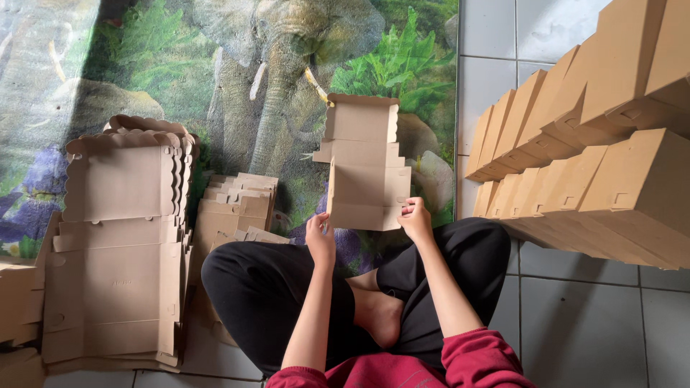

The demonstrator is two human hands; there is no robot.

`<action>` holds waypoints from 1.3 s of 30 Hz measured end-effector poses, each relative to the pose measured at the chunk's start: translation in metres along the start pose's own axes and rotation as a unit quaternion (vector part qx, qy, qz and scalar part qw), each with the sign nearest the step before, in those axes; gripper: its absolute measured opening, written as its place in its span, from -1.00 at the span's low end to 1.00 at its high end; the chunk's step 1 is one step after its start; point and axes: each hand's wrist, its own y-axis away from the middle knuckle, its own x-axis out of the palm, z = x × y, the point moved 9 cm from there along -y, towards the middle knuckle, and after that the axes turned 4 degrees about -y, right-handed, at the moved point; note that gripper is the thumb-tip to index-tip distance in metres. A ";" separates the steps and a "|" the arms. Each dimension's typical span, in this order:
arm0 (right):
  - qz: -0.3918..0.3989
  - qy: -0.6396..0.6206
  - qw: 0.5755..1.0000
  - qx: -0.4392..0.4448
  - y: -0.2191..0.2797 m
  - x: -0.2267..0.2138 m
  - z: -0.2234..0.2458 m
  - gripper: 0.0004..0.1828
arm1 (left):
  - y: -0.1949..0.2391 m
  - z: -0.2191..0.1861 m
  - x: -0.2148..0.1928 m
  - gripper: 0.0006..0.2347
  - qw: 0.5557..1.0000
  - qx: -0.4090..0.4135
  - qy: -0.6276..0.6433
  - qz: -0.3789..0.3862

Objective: The person sits on the floor and assembles flat-packed cardboard boxes by hand. They fold the sides and tuck the tabs into slots to form the box structure, then place the completed boxes into a stack.

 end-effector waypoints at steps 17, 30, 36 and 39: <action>0.283 0.250 0.918 -0.119 0.078 0.078 0.071 -0.30 | 0.044 0.000 0.070 -0.31 0.845 0.150 -0.415 0.302; 0.261 0.369 0.877 -0.161 0.074 0.103 0.039 -0.08 | 0.075 -0.006 0.111 -0.17 0.786 0.286 -0.443 0.323; 0.222 0.434 0.864 -0.123 0.059 0.102 0.040 0.00 | 0.072 0.004 0.116 -0.19 0.785 0.274 -0.433 0.348; 0.201 0.447 0.866 -0.101 0.047 0.103 0.041 -0.03 | 0.071 -0.001 0.114 -0.19 0.785 0.268 -0.434 0.352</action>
